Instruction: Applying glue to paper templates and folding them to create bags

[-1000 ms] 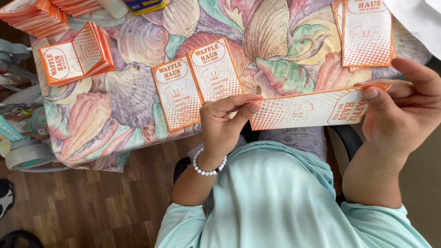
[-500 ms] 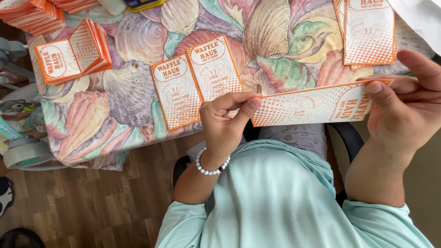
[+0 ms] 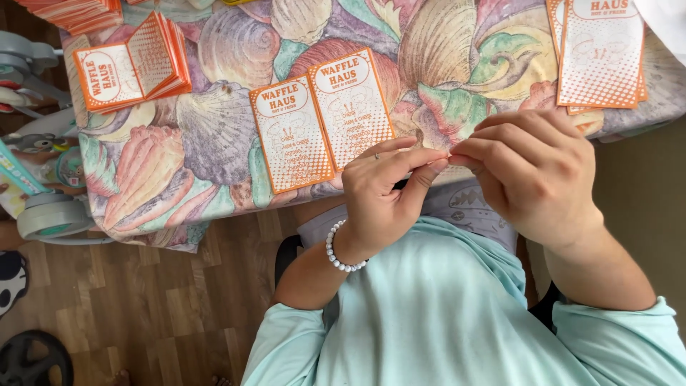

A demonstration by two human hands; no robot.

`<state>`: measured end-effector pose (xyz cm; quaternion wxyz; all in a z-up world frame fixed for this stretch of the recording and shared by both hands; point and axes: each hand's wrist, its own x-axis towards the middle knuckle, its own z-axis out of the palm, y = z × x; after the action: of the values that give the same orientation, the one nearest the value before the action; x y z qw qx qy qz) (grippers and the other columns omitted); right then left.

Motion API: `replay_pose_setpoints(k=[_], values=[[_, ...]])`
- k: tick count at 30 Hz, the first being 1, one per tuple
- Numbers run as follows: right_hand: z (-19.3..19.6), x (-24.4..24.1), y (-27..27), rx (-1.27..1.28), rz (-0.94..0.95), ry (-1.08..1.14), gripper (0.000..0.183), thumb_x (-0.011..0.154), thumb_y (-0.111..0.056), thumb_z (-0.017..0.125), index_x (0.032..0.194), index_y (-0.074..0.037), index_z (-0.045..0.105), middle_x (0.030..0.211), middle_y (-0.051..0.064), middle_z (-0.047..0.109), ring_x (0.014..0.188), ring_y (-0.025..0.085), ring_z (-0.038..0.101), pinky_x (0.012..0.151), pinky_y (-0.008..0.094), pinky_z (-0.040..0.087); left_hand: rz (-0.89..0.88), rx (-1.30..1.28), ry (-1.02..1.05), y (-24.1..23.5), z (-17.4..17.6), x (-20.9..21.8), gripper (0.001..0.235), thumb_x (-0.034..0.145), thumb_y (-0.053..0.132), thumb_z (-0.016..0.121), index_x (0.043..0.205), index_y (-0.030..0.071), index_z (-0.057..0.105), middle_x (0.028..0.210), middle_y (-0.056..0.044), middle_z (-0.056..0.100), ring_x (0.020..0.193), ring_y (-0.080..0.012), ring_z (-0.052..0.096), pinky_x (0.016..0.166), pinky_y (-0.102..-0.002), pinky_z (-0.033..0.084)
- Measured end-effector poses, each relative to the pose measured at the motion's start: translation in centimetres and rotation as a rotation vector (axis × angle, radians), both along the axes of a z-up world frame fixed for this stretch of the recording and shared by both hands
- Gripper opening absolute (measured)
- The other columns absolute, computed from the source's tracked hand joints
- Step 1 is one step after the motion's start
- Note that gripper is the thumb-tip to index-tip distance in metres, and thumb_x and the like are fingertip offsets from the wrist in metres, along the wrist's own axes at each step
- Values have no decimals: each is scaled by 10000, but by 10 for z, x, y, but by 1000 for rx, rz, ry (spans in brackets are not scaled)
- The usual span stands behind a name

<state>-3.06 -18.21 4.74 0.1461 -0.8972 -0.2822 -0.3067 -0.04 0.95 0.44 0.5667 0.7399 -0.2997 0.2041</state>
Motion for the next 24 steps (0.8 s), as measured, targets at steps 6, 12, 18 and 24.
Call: replay_pose_setpoints(k=[6, 12, 18, 24], values=[[-9, 4, -18, -86, 96, 63, 130, 1089, -100, 681, 1028, 8, 720, 994, 136, 745, 919, 305, 714, 844, 391, 491, -27, 21, 104, 5, -4, 1, 97, 985, 194, 689, 961, 116, 741, 872, -23, 765, 854, -263, 763, 971, -380, 616], [-33, -5, -82, -240, -52, 181, 97, 1104, -7, 714, 1015, -29, 745, 1016, 103, 769, 951, 280, 721, 898, 392, 567, -37, -43, 304, 16, -2, 8, 101, 968, 160, 706, 941, 83, 765, 904, -34, 781, 837, -154, 750, 773, -272, 582], [-111, -18, -192, 352, -202, 428, 177, 1387, 160, 527, 1275, 181, 662, 1291, 304, 650, 1282, 393, 609, 1218, 463, 471, 17, -108, 437, 42, -1, 17, 134, 947, 179, 732, 934, 51, 770, 891, -57, 790, 854, -114, 753, 827, -238, 597], [-48, -4, -79, 879, 204, 513, 658, 1017, -173, 529, 1586, 93, 332, 1505, 380, 506, 1375, 471, 583, 1193, 507, 536, -30, -136, 462, 40, 3, 14, 163, 951, 192, 728, 950, 35, 773, 888, -56, 785, 839, -102, 727, 794, -223, 579]])
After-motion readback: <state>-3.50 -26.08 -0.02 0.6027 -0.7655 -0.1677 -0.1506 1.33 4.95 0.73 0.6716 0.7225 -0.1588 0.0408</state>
